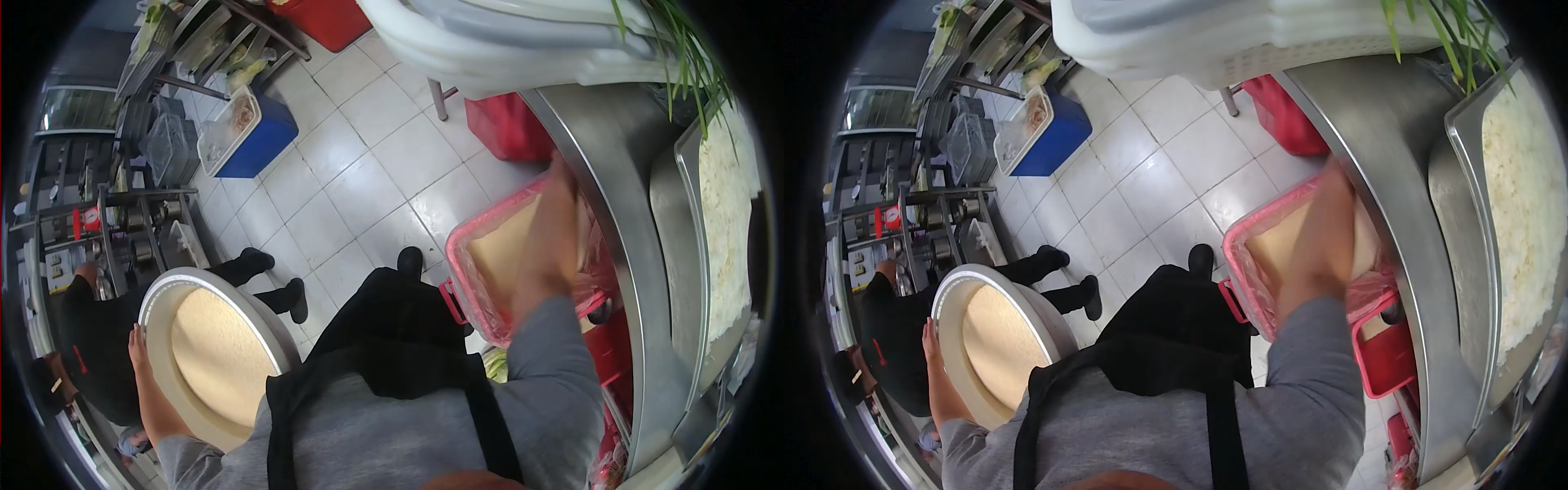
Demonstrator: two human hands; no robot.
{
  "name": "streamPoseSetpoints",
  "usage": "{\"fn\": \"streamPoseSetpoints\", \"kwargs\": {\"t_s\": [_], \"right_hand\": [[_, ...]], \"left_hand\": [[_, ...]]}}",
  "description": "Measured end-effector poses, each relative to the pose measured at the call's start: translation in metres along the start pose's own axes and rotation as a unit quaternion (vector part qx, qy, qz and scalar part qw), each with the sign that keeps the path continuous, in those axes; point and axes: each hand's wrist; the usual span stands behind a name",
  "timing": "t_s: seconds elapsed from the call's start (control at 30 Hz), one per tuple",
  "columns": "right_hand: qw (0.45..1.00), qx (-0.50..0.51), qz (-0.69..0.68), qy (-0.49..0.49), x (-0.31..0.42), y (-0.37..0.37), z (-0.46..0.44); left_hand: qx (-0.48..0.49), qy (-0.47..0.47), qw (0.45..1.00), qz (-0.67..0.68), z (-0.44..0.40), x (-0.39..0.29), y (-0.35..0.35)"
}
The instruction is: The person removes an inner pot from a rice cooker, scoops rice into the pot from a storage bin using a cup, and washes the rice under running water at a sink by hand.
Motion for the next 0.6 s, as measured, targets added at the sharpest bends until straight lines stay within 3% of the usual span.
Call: {"fn": "streamPoseSetpoints", "kwargs": {"t_s": [0.03, 0.13, 0.2, 0.37, 0.5, 0.53, 0.6], "right_hand": [[1.000, -0.011, -0.003, -0.003, -0.007, 0.014, 0.005], [0.999, -0.040, -0.009, 0.009, -0.030, 0.035, 0.023], [0.999, -0.034, -0.017, 0.034, -0.042, 0.033, 0.037], [0.985, 0.109, -0.118, 0.071, -0.087, 0.024, 0.010], [0.976, -0.034, -0.155, 0.148, -0.112, 0.039, 0.015], [0.966, -0.007, -0.156, 0.208, -0.114, 0.047, 0.046], [0.946, 0.081, -0.204, 0.238, -0.133, 0.061, 0.095]], "left_hand": [[0.023, -0.003, 1.000, 0.015, -0.012, 0.006, -0.003], [-0.039, 0.042, 0.997, -0.052, -0.020, -0.016, 0.010], [-0.017, 0.035, 0.999, -0.008, -0.034, -0.021, 0.018], [0.021, 0.033, 0.999, 0.006, -0.049, -0.043, 0.031], [0.030, 0.035, 0.999, 0.018, -0.060, -0.047, 0.037], [0.031, 0.029, 0.999, 0.016, -0.060, -0.049, 0.039], [0.072, 0.030, 0.997, 0.016, -0.061, -0.056, 0.039]]}}
Point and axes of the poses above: each hand's wrist, its own z-axis away from the middle knuckle, its own y-axis out of the palm, x = y × z, and after that the axes turned 9 degrees about y, right-handed
